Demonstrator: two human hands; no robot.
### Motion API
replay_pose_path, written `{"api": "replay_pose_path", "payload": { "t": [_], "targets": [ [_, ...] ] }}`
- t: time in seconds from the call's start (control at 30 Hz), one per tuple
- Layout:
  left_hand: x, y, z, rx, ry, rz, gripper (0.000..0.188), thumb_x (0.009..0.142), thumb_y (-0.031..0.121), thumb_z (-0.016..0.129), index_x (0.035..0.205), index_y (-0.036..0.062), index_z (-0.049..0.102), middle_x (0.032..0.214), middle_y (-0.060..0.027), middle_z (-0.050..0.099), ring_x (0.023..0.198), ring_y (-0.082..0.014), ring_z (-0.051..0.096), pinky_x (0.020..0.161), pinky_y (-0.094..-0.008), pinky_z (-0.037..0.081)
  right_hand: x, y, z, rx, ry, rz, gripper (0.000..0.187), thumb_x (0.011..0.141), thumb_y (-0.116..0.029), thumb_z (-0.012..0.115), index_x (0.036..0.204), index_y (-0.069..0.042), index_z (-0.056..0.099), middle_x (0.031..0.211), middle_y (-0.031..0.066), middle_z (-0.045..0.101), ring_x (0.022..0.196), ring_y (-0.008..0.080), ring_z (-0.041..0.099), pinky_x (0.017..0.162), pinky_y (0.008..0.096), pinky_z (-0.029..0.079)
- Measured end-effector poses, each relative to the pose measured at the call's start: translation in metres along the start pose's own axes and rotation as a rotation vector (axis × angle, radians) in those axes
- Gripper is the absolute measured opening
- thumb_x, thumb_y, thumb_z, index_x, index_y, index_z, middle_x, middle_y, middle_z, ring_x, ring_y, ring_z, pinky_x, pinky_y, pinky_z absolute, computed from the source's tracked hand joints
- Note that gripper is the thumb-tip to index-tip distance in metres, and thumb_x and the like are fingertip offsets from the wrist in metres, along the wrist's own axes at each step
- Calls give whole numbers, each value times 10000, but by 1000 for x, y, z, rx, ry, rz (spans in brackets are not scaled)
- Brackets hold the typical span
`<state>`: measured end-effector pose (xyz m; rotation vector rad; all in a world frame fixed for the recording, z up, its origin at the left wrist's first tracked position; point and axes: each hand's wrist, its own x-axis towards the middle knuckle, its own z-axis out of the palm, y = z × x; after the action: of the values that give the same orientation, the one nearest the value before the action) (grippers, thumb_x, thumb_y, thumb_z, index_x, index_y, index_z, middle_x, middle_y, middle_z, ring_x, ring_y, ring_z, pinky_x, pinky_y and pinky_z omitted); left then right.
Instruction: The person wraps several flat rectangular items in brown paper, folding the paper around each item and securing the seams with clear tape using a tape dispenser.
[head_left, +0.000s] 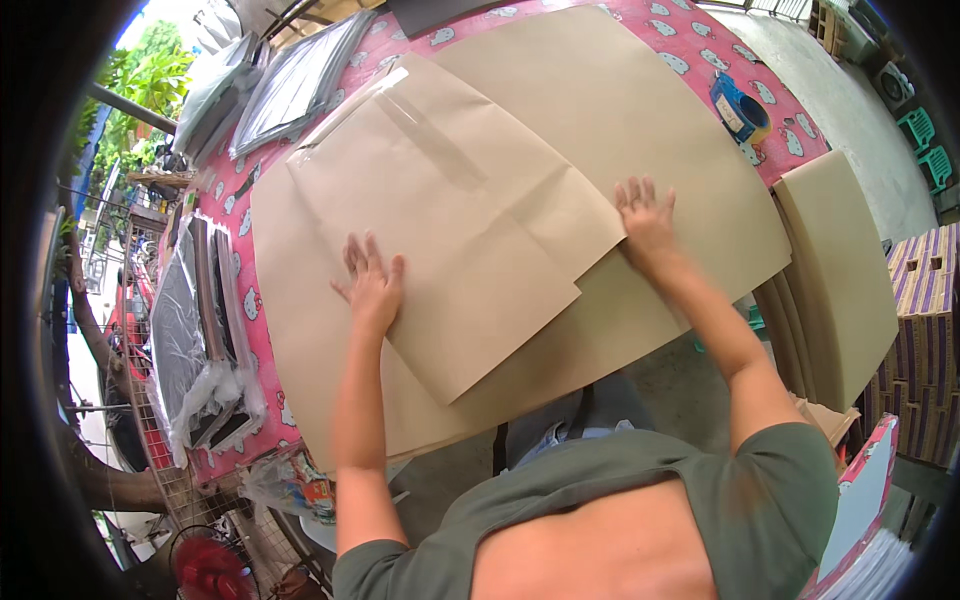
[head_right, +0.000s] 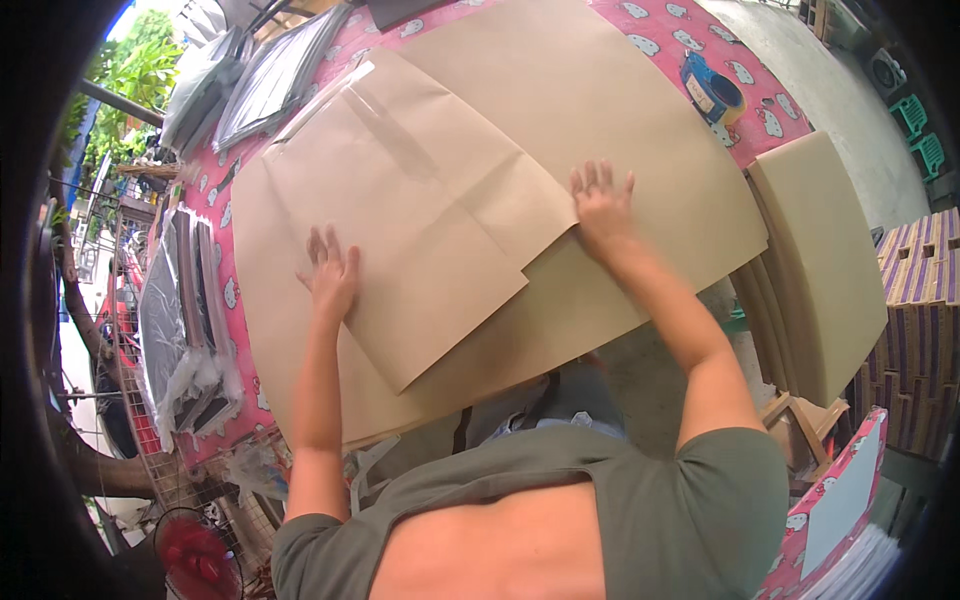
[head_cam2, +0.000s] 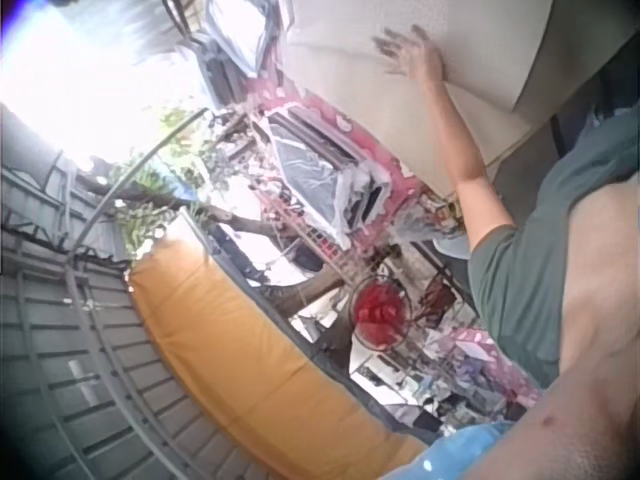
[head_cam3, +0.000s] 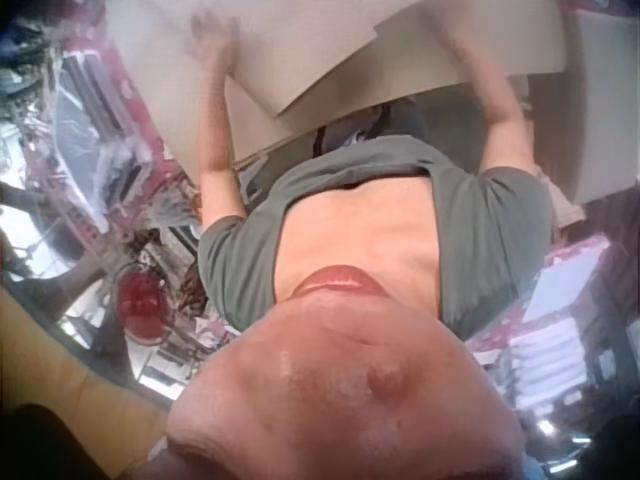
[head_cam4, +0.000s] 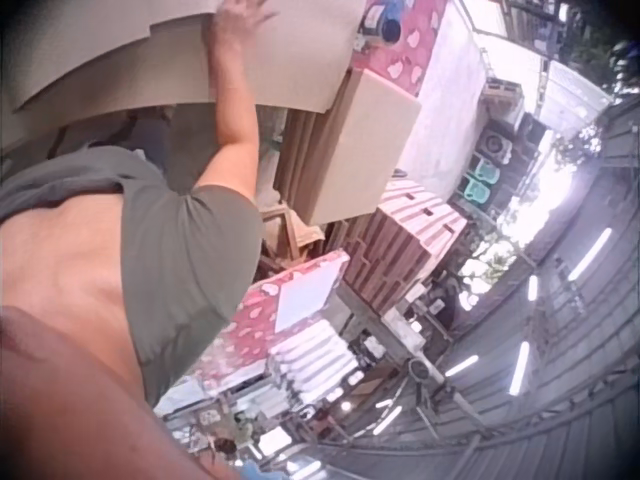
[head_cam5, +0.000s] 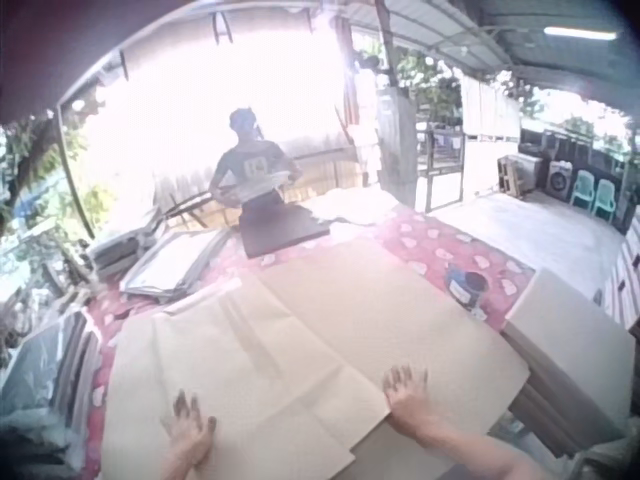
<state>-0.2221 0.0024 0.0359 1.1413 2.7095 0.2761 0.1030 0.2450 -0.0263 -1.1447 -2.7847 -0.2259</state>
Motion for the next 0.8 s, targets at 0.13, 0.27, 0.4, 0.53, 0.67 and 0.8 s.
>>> {"api": "replay_pose_path", "payload": {
  "t": [0.13,0.27,0.4,0.53,0.67,0.8],
  "targets": [
    [20,-7,31,56,85,43,680,906,528,292,1441,138,138,1499,-134,85,1383,-314,36,1071,-535,-16,25,-103,50,1028,161,181,776,789,-374,575,1390,-18,237,1467,181,155,1361,375,73,1058,586,45],
    [11,-26,30,115,38,152,648,913,512,277,1441,159,150,1502,-102,92,1387,-284,44,1076,-518,-21,3,-159,66,1501,-307,-178,783,807,-398,570,1397,-23,216,1458,184,160,1358,370,67,1091,494,33],
    [-1,-29,18,-194,-52,325,607,913,503,278,1418,168,252,1482,-46,204,1384,-227,104,1098,-445,6,-94,-211,-17,1093,-606,-503,753,807,-422,584,1368,-24,279,1406,188,263,1339,345,147,1099,422,87],
    [0,-76,7,-414,-158,662,615,868,506,414,1377,163,358,1442,-20,310,1370,-194,173,1112,-400,68,-87,-260,-47,1414,-136,-116,607,758,-436,646,1197,-35,525,1232,178,499,1214,327,394,1013,418,286],
    [-12,-81,8,-299,-88,781,739,670,331,702,1331,150,426,1398,-26,382,1339,-210,260,1109,-415,144,-2,-192,-22,774,208,-534,415,701,-308,686,1015,-42,626,945,157,626,835,323,599,770,432,454],
    [-37,-75,39,-319,232,649,890,441,199,826,1266,140,497,1331,-30,465,1302,-221,334,1100,-426,186,-2,-141,-48,790,254,-382,150,716,-203,666,729,-58,634,662,131,603,550,320,563,541,404,458]
  ]
}}
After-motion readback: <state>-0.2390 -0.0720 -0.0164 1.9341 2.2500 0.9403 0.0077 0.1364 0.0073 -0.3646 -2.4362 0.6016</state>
